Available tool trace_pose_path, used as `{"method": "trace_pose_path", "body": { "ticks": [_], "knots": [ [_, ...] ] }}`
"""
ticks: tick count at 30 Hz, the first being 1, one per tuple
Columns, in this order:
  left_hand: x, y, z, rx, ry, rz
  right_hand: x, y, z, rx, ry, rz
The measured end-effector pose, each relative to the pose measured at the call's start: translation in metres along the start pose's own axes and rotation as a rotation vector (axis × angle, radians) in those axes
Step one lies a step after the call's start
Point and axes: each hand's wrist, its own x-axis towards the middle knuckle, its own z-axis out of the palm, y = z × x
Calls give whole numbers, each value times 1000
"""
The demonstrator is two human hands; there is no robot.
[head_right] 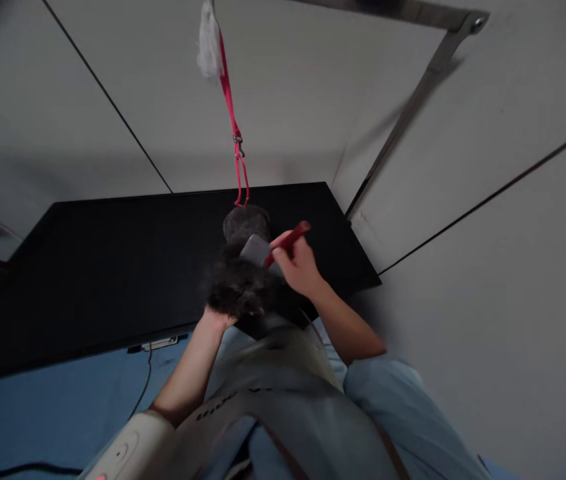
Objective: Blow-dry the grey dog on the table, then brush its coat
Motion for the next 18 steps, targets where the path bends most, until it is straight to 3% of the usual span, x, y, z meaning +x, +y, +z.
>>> {"method": "trace_pose_path", "body": {
  "ticks": [2, 5, 6, 7, 9, 11, 13, 16, 18],
  "knots": [
    [2, 6, 5, -18, 54, -11, 5, 8, -3, 72, -35, 43],
    [9, 22, 19, -68, 134, 85, 8, 27, -12, 90, 397, 37],
    [12, 28, 25, -83, 157, 114, 6, 34, -14, 77, 511, 49],
    [16, 35, 30, -89, 179, 127, 1, 40, -13, 69, 544, 94],
    [26, 44, 39, -77, 222, 130, -12, 50, -4, 90, 378, 272],
    [36, 49, 46, -41, 237, 136, -25, 55, 17, 163, 57, 430],
    [45, 51, 49, 11, 218, 156, -28, 57, 42, 228, -144, 438],
    [55, 57, 43, 147, 195, 135, -18, 57, 68, 211, -107, 366],
    [53, 64, 33, 310, 255, 170, -10, 56, 73, 149, -32, 332]
  ]
}}
